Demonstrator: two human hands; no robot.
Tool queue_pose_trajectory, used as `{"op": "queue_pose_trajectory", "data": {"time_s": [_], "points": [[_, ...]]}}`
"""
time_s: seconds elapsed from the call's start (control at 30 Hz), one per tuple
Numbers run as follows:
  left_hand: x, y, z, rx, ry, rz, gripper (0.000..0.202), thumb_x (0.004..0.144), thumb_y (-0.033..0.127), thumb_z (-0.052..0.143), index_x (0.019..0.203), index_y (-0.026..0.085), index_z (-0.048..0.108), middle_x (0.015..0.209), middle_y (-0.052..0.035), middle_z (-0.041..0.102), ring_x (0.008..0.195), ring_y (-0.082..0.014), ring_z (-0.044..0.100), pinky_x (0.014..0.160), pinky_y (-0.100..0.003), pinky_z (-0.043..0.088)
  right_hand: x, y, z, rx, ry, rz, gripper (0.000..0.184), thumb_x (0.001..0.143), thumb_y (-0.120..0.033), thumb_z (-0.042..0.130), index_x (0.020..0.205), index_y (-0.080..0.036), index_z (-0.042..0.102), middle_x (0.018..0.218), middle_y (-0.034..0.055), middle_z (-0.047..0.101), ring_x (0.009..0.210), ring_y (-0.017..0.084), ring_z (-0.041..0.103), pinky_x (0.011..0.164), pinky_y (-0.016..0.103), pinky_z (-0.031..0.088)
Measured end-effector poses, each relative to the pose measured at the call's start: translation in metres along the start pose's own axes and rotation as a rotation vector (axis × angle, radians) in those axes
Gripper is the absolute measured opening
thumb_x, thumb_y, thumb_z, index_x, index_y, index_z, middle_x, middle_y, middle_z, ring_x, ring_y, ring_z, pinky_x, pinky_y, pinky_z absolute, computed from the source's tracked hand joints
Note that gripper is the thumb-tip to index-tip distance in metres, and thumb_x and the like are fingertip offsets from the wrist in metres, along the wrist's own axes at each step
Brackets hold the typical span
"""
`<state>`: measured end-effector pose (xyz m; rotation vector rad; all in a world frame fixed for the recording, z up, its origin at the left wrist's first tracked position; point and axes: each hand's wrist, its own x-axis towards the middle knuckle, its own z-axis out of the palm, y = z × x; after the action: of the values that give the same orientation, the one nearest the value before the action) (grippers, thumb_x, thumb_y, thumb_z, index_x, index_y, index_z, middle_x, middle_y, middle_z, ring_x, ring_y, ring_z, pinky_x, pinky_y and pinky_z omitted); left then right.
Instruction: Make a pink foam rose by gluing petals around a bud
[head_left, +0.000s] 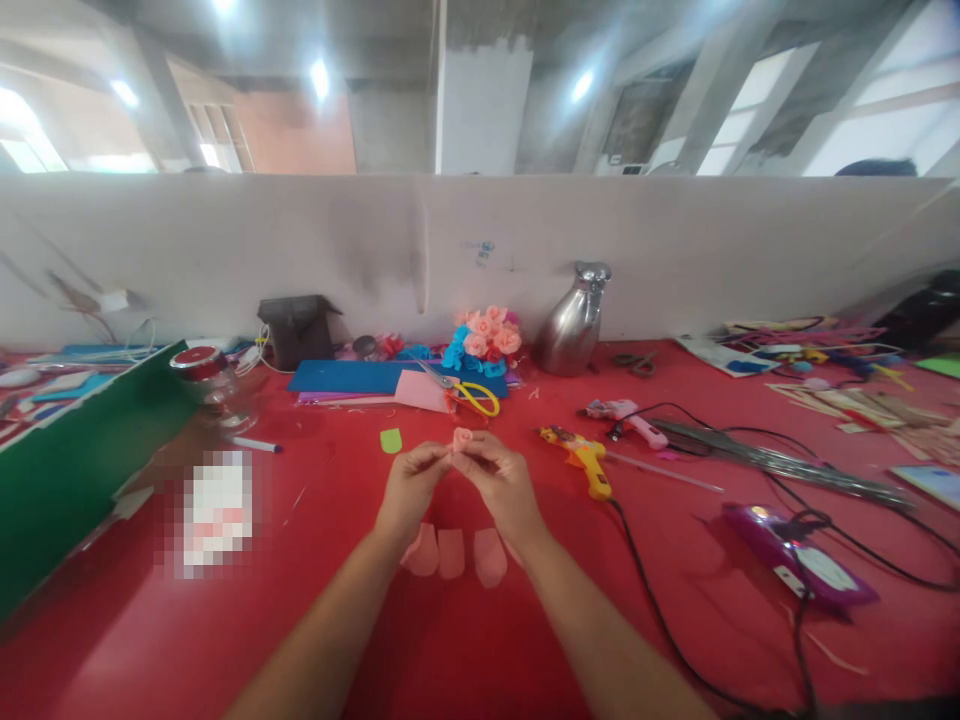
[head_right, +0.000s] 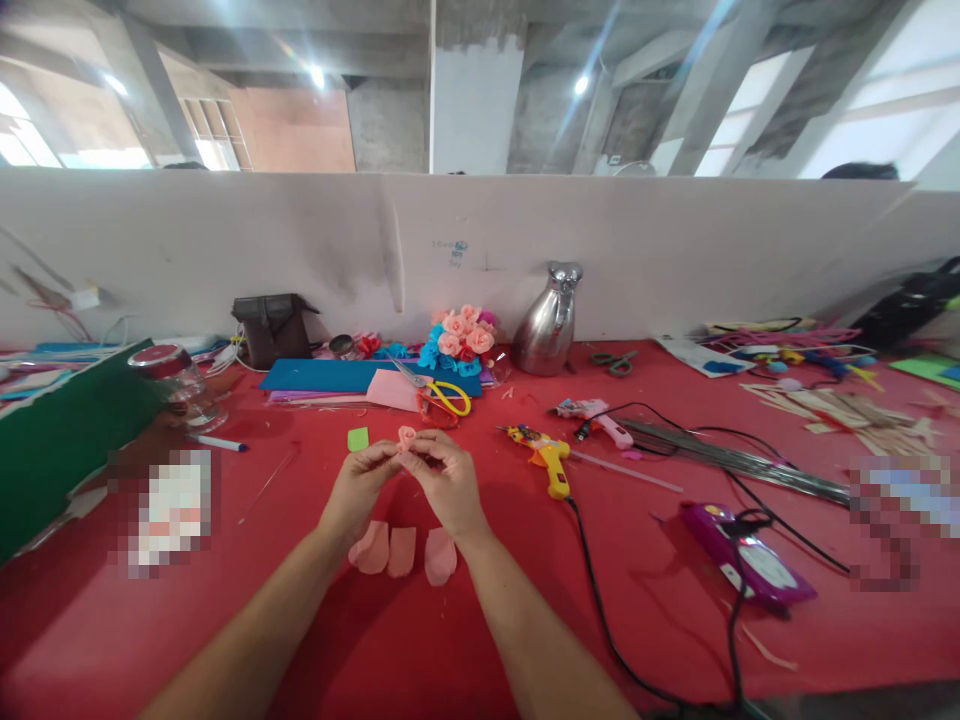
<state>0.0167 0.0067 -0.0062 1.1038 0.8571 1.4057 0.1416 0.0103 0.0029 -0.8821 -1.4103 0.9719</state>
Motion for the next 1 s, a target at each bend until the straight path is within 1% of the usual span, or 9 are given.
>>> {"op": "queue_pose_trajectory", "data": {"time_s": [0.13,0.23,0.37,0.47,0.53,0.63,0.73,0.87,1.0], "points": [[0.002,-0.005,-0.001,-0.11,0.023,-0.079,0.013,0.066,0.026,0.071,0.074,0.016,0.071,0.071,-0.002,0.065,0.074,-0.0137,0.056,0.075,-0.026,0.041,0.001,0.001,0.001,-0.006,-0.023,0.069,0.022,0.072,-0.034,0.067,0.091,-0.023,0.068,0.092,0.0032,0.065,0.081,0.017,0.06,0.074,0.03,0.048],[0.004,-0.007,-0.002,-0.242,0.056,-0.161,0.017,0.063,0.028,0.074,0.075,0.016,0.07,0.069,-0.0013,0.065,0.067,-0.0106,0.055,0.07,-0.023,0.041,0.001,0.0,0.002,0.032,0.035,0.094,0.032,0.07,-0.035,0.069,0.1,-0.022,0.064,0.09,0.0029,0.064,0.074,0.015,0.058,0.068,0.028,0.048],[0.005,-0.005,-0.002,-0.341,0.096,-0.238,0.02,0.059,0.029,0.077,0.07,0.015,0.069,0.065,0.0001,0.062,0.059,-0.0064,0.049,0.062,-0.019,0.038,0.0,-0.001,0.0,0.015,0.119,0.078,0.02,0.075,-0.038,0.063,0.073,-0.019,0.059,0.066,-0.0011,0.057,0.062,0.012,0.051,0.059,0.024,0.043],[0.005,-0.004,-0.002,-0.385,0.099,-0.277,0.021,0.057,0.027,0.078,0.07,0.014,0.068,0.066,-0.0001,0.06,0.06,-0.006,0.049,0.062,-0.019,0.038,-0.002,-0.003,-0.001,-0.035,0.106,0.075,0.033,0.083,-0.041,0.053,0.059,-0.019,0.05,0.053,-0.0035,0.045,0.053,0.01,0.042,0.052,0.022,0.037],[0.005,-0.005,-0.003,-0.384,0.086,-0.28,0.021,0.058,0.027,0.078,0.07,0.014,0.067,0.066,-0.0004,0.06,0.06,-0.0063,0.05,0.062,-0.019,0.039,-0.003,-0.004,-0.001,-0.046,0.091,0.062,0.033,0.084,-0.041,0.052,0.06,-0.019,0.05,0.054,-0.0034,0.045,0.053,0.01,0.043,0.052,0.023,0.037],[0.005,-0.007,-0.003,-0.365,0.059,-0.26,0.02,0.06,0.028,0.077,0.069,0.014,0.066,0.066,-0.0006,0.06,0.06,-0.0068,0.049,0.064,-0.02,0.04,-0.003,-0.003,0.002,-0.014,0.068,0.033,0.018,0.078,-0.038,0.06,0.076,-0.02,0.057,0.068,-0.0008,0.056,0.064,0.013,0.053,0.06,0.025,0.044],[0.005,-0.007,-0.003,-0.369,0.055,-0.259,0.02,0.059,0.028,0.077,0.069,0.014,0.065,0.066,0.0002,0.059,0.061,-0.0068,0.049,0.065,-0.021,0.04,-0.003,0.0,0.004,0.0,0.052,0.019,0.019,0.076,-0.036,0.063,0.086,-0.021,0.058,0.079,0.0016,0.06,0.073,0.015,0.057,0.067,0.027,0.047],[0.004,-0.006,-0.003,-0.378,0.032,-0.273,0.02,0.061,0.028,0.076,0.069,0.014,0.064,0.066,0.0006,0.058,0.06,-0.006,0.049,0.063,-0.019,0.039,-0.003,0.003,0.005,0.009,0.044,0.038,0.022,0.077,-0.035,0.062,0.093,-0.021,0.058,0.079,0.0009,0.06,0.071,0.015,0.058,0.065,0.026,0.046],[0.006,-0.009,-0.004,-0.332,0.048,-0.273,0.022,0.062,0.03,0.075,0.072,0.014,0.064,0.063,0.0007,0.056,0.056,-0.0054,0.047,0.057,-0.018,0.036,-0.002,-0.007,0.002,-0.067,0.096,0.035,0.018,0.078,-0.037,0.06,0.077,-0.02,0.058,0.067,-0.0016,0.056,0.061,0.012,0.052,0.057,0.023,0.041]]}}
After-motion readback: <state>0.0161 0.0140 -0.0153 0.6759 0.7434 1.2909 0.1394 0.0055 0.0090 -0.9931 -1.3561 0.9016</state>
